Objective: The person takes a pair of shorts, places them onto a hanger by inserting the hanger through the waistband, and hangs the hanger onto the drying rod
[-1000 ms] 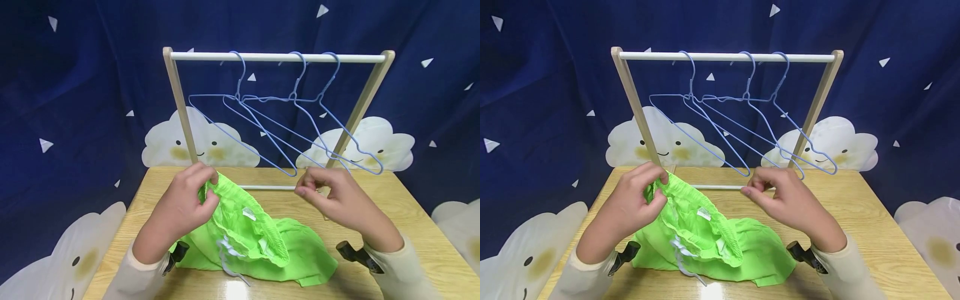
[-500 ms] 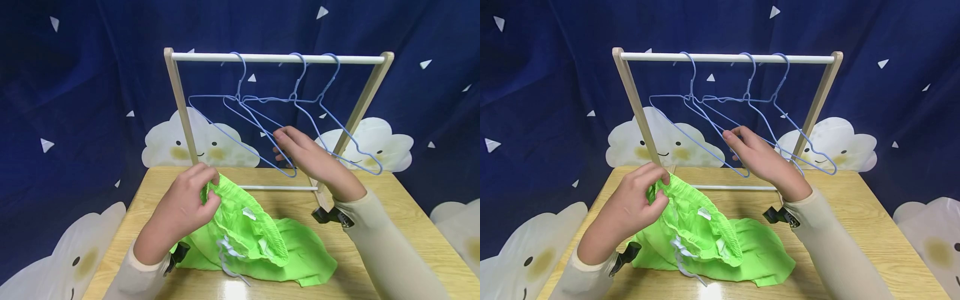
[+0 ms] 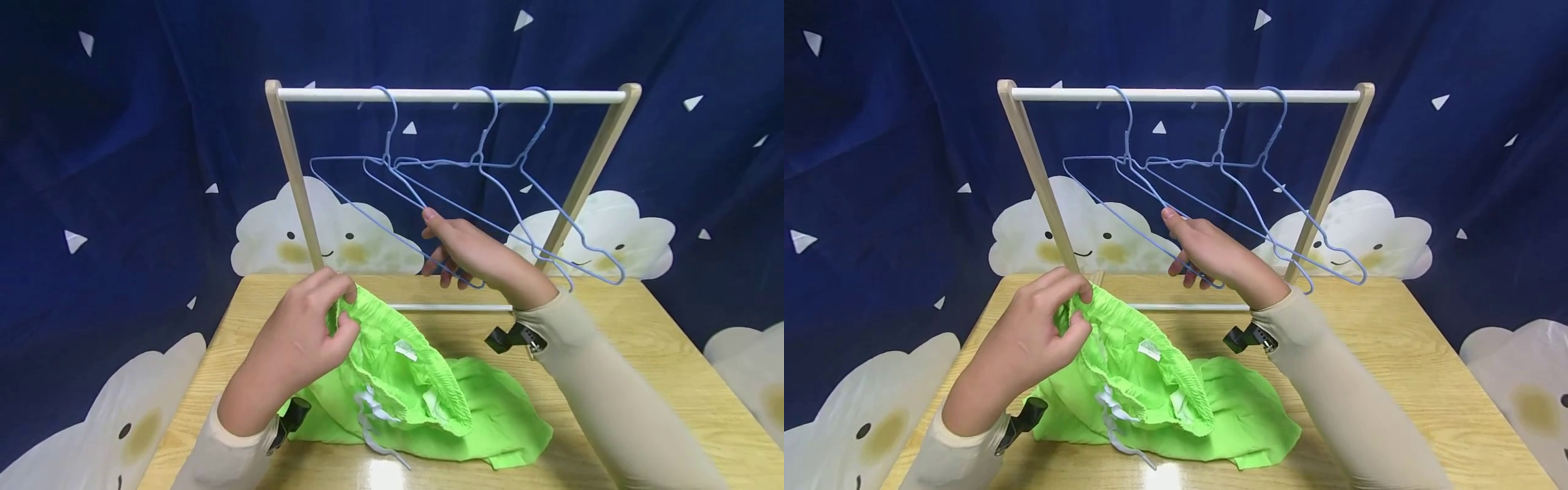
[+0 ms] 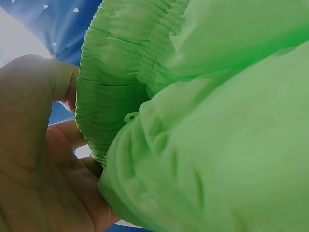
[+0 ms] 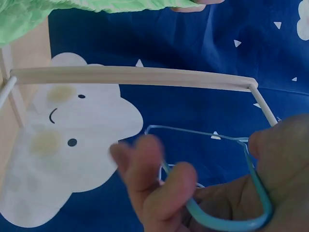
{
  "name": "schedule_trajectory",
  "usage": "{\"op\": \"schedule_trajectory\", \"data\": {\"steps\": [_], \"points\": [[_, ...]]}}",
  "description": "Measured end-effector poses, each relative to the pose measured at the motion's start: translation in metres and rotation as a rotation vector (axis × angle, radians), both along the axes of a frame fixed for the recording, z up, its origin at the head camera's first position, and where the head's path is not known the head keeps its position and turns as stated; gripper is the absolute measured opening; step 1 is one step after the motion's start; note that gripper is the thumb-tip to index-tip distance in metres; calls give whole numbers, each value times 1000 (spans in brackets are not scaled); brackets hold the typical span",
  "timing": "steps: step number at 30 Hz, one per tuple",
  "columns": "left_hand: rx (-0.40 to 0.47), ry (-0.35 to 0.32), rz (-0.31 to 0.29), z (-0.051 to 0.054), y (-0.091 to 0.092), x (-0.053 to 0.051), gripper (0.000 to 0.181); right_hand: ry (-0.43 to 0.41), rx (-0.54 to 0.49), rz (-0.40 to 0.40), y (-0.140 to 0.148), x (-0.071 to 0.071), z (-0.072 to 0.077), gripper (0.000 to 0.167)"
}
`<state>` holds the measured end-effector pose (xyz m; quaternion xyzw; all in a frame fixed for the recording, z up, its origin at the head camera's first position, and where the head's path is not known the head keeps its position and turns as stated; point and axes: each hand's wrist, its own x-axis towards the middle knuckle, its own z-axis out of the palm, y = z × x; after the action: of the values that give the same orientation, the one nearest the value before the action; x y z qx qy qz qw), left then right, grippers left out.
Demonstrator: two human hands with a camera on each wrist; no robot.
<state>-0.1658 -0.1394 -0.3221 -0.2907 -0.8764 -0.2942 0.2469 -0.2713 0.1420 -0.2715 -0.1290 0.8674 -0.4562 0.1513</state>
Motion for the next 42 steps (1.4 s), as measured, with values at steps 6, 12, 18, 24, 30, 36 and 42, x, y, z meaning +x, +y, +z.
{"op": "schedule_trajectory", "data": {"steps": [6,12,18,24,30,36,42], "points": [[-6,-2,2,1,1,0,18,44,11,-1,-1,0,-4,92],[-10,0,5,1,1,-1,18,96,6,-3,-2,1,-2,94],[-13,-2,4,-2,1,-2,17,121,-23,-12,2,3,3,91],[-17,-25,22,-3,0,0,16,120,-87,-29,7,9,5,91],[-17,-30,35,-3,-3,-1,17,138,-134,-39,16,29,2,90],[-17,-23,50,-3,-5,-4,18,170,-188,-4,30,55,-7,92],[-8,-50,57,-2,-6,-8,21,155,-256,50,49,84,-19,92]]}}
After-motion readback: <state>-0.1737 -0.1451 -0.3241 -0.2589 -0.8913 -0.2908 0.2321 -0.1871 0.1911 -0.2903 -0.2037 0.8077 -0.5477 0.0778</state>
